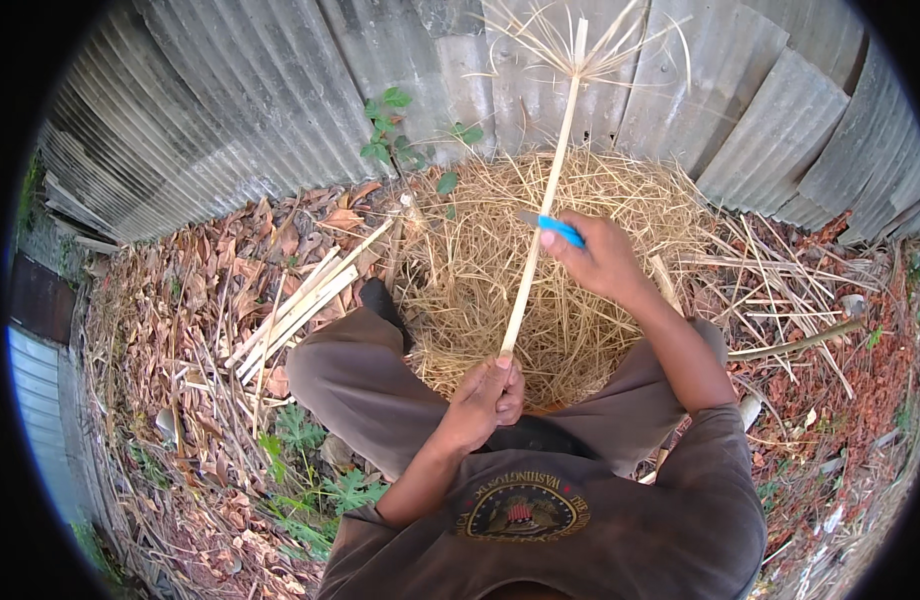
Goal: The person sits on the ground and uses a blue utility knife to shave and smooth long, thin sticks. They hold the sticks with one hand and scrape the blade along the length of the wood to remove fibers and create a smooth surface.
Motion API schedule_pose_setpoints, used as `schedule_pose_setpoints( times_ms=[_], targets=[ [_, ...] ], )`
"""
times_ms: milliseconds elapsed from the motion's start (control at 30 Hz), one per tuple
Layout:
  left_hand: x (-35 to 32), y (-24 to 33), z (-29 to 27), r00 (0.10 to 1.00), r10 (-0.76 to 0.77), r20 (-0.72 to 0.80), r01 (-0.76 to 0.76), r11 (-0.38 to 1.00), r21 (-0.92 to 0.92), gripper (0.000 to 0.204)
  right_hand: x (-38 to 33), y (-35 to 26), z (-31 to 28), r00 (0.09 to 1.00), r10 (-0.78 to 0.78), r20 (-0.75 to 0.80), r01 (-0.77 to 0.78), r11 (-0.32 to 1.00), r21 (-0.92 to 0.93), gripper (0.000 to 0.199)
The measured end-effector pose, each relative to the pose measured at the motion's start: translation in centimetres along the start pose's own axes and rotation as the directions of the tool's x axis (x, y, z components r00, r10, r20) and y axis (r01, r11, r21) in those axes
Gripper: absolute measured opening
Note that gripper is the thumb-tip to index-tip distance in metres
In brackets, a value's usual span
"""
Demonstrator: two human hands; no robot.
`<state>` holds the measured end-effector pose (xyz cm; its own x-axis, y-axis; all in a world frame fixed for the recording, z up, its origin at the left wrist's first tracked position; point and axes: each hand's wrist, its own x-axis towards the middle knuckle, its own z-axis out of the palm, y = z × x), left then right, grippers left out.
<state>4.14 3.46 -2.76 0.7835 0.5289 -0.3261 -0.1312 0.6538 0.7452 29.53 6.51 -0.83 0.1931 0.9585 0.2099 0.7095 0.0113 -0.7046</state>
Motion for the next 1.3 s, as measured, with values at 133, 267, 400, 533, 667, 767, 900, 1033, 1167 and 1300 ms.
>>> schedule_pose_setpoints(
  times_ms=[133, 267, 400, 533, 667, 767, 900, 1033, 1167, 1300],
  targets=[
    [0.5, 3.0, 0.7, 1.0, -0.025, 0.006, 0.026, 0.995, -0.099, 0.029, -3.2, -2.7, 1.5, 0.961, -0.253, 0.111, 0.27, 0.947, -0.177, 0.059],
    [0.5, 3.5, 1.3, 1.0, -0.007, 0.011, 0.008, 0.999, -0.048, 0.032, -2.6, -1.6, 1.4, 0.982, -0.188, 0.015, 0.186, 0.953, -0.241, 0.063],
    [0.0, 3.9, 1.1, 0.995, -0.024, 0.093, 0.037, 0.989, -0.14, 0.034, -2.6, -1.9, 1.9, 0.917, -0.391, -0.073, 0.357, 0.89, -0.282, 0.066],
    [0.1, 4.3, 1.2, 0.988, -0.076, 0.137, 0.11, 0.96, -0.259, 0.033, -2.2, -1.7, 1.8, 0.875, -0.473, -0.101, 0.406, 0.833, -0.376, 0.068],
    [0.0, 4.4, 1.3, 0.982, -0.08, 0.168, 0.133, 0.933, -0.333, 0.033, -1.0, -1.0, 1.4, 0.912, -0.377, -0.164, 0.277, 0.859, -0.431, 0.068],
    [-0.4, 4.4, 1.3, 0.981, -0.084, 0.177, 0.142, 0.928, -0.343, 0.034, -1.6, -1.5, 1.8, 0.896, -0.432, -0.104, 0.35, 0.83, -0.434, 0.069],
    [-2.0, 4.0, 1.6, 0.982, -0.136, 0.135, 0.168, 0.95, -0.265, 0.036, -0.1, 0.6, 0.6, 0.945, -0.301, -0.127, 0.222, 0.877, -0.427, 0.071],
    [-2.9, 3.8, 1.1, 0.975, -0.108, 0.193, 0.148, 0.967, -0.209, 0.035, -1.1, -0.5, 0.8, 0.953, -0.281, -0.116, 0.213, 0.889, -0.405, 0.073],
    [-2.6, 4.5, 1.8, 0.986, -0.085, 0.142, 0.114, 0.971, -0.212, 0.036, -1.8, -1.4, 1.8, 0.919, -0.375, -0.118, 0.32, 0.888, -0.329, 0.072],
    [-2.9, 4.1, 2.2, 0.981, -0.124, 0.147, 0.159, 0.953, -0.257, 0.037, -0.8, -0.3, 0.4, 0.952, -0.271, -0.144, 0.205, 0.912, -0.356, 0.068]
  ],
)
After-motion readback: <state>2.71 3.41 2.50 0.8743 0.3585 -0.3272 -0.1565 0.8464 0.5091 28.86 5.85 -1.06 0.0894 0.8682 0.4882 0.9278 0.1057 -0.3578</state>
